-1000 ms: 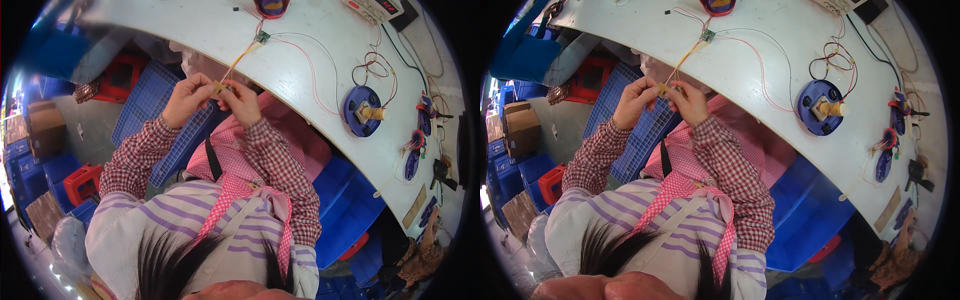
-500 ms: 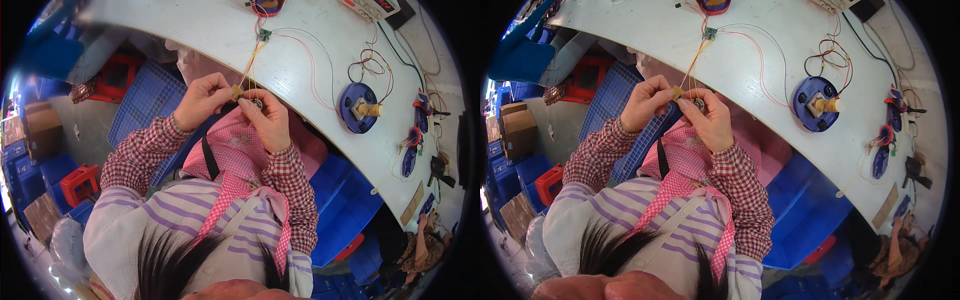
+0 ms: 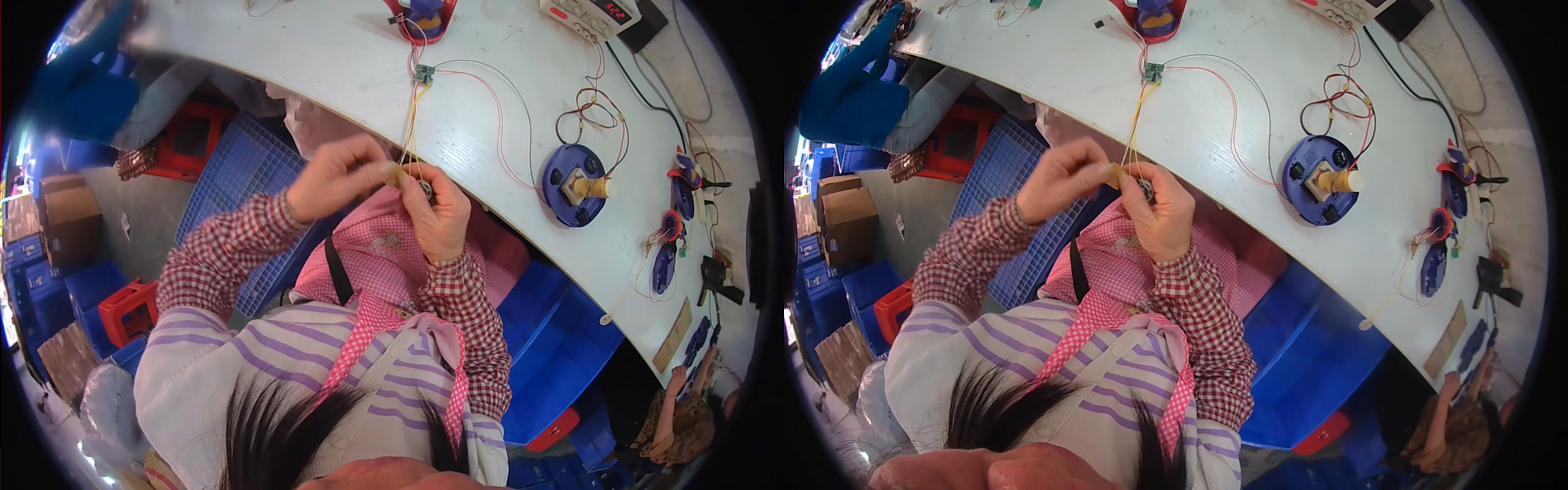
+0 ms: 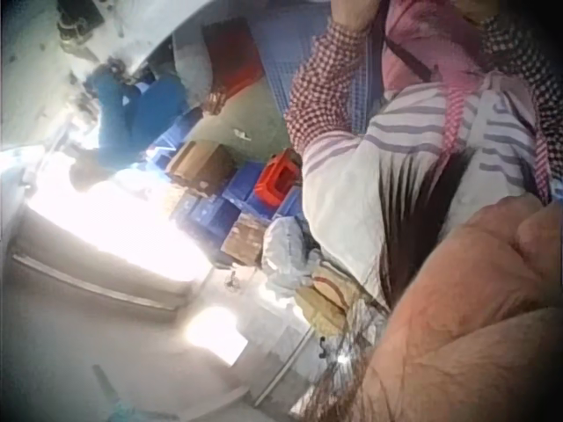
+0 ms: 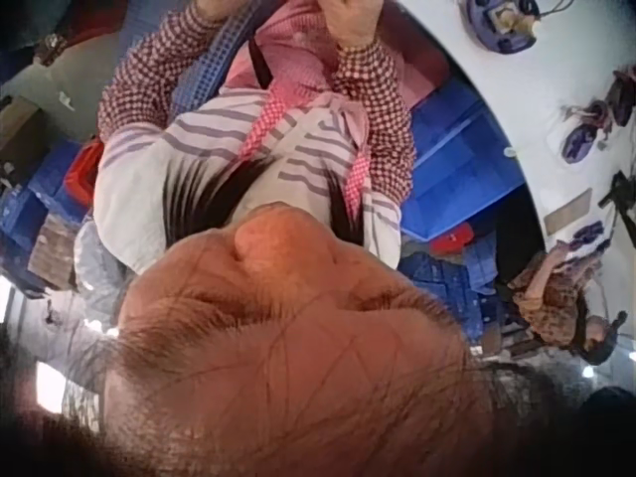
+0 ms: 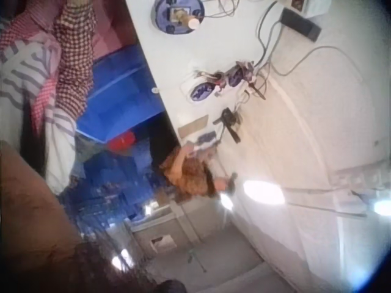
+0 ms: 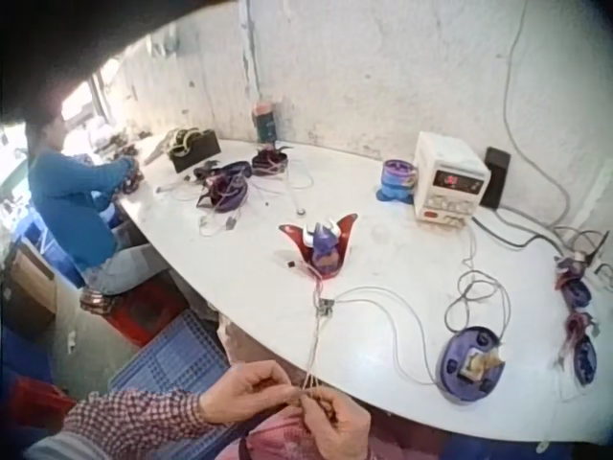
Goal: Assembling electronic toy components by connecting wires and parts at a workbench.
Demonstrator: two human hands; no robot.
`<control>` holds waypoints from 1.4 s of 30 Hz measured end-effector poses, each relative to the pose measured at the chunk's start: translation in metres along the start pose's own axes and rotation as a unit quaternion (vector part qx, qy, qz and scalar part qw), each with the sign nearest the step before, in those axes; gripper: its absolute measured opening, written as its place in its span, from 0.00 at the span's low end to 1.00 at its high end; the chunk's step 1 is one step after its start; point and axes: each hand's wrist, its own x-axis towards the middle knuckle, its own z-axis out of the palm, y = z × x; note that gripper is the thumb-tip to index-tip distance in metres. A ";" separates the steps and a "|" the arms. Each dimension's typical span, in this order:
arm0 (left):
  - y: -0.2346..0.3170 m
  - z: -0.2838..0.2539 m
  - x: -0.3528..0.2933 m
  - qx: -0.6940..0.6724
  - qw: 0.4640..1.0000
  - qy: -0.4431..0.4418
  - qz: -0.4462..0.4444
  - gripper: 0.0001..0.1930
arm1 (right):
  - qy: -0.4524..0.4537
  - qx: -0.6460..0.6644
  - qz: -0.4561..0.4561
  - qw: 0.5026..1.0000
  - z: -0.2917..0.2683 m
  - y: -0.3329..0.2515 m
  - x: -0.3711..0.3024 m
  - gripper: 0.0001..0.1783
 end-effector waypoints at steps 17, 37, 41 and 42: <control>0.001 -0.051 0.114 0.262 0.938 0.027 0.226 0.06 | 0.017 0.000 -0.095 0.995 0.037 0.011 0.000 0.06; 0.013 -0.050 0.114 0.132 0.990 -0.017 0.047 0.07 | 0.019 0.061 -0.042 0.997 0.042 -0.003 -0.010 0.06; -0.007 -0.062 0.126 0.101 0.992 -0.053 0.048 0.07 | 0.059 -0.031 -0.149 0.987 0.041 0.021 -0.001 0.06; -0.010 -0.062 0.127 0.108 0.992 -0.049 0.042 0.08 | 0.055 -0.030 -0.132 0.989 0.038 0.023 0.000 0.06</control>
